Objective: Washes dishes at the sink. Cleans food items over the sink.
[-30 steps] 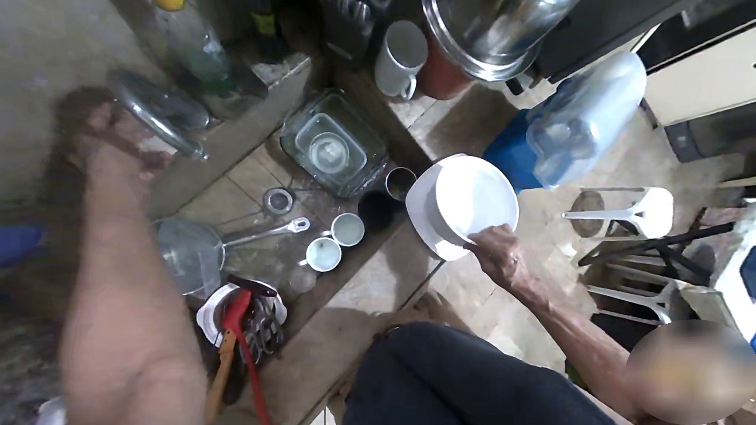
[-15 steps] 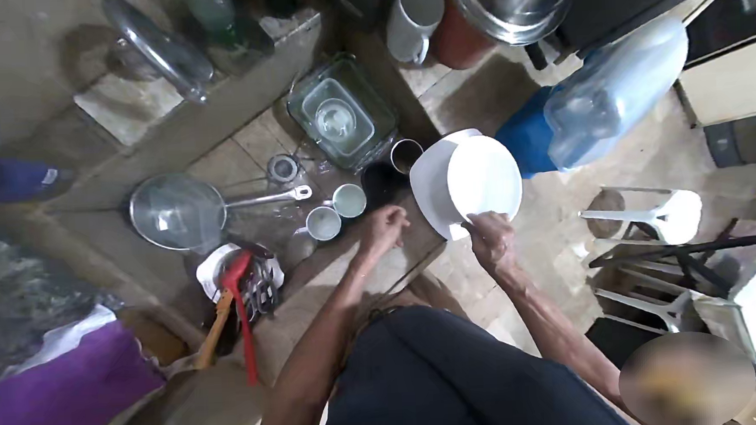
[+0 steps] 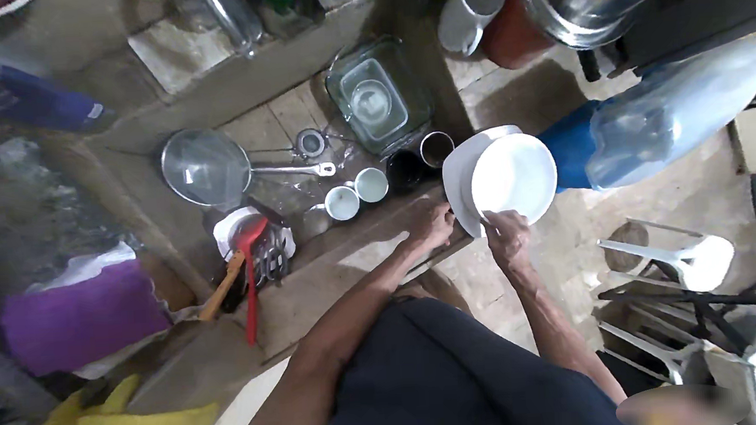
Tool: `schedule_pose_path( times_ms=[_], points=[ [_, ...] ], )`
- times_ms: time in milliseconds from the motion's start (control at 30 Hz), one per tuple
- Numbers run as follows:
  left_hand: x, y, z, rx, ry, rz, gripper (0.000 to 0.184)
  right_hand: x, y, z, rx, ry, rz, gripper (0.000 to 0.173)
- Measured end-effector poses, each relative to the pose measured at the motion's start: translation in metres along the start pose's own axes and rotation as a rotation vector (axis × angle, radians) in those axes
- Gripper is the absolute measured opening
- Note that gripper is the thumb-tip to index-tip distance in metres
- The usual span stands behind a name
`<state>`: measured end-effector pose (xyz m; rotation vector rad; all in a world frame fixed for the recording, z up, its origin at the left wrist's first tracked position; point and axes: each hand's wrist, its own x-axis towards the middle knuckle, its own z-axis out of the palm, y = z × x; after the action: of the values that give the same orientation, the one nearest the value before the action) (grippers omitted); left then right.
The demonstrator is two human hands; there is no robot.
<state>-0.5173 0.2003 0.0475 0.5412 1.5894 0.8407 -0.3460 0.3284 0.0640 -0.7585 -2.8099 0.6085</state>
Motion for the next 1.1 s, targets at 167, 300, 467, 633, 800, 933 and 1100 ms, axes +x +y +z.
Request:
schedule_pose_path(
  times_ms=[167, 300, 467, 633, 800, 933, 1100],
  points=[
    [-0.006, -0.005, -0.007, 0.011, -0.035, 0.061, 0.048, 0.018, -0.015, -0.02, -0.045, 0.024, 0.032, 0.037],
    [-0.014, -0.015, -0.03, 0.145, 0.079, 0.164, 0.04, 0.076, -0.054, -0.044, -0.088, -0.016, 0.008, 0.056],
    [-0.014, -0.026, -0.068, 0.313, 0.483, 0.15, 0.037, 0.183, -0.083, 0.003, -0.299, -0.383, -0.11, 0.073],
    [0.001, -0.033, -0.094, 0.391, 0.629, 0.112, 0.05, 0.226, -0.099, 0.062, -0.634, -0.817, -0.04, 0.096],
    [0.02, -0.036, -0.101, 0.441, 0.617, 0.144, 0.066, 0.236, -0.095, 0.081, -0.695, -0.888, 0.002, 0.095],
    [0.028, -0.035, -0.099, 0.447, 0.574, 0.186, 0.072, 0.243, -0.076, 0.083, -0.595, -0.876, 0.006, 0.094],
    [0.036, -0.045, -0.099, 0.391, 0.594, 0.204, 0.077, 0.267, -0.067, 0.068, -0.552, -0.857, -0.021, 0.094]
  ],
)
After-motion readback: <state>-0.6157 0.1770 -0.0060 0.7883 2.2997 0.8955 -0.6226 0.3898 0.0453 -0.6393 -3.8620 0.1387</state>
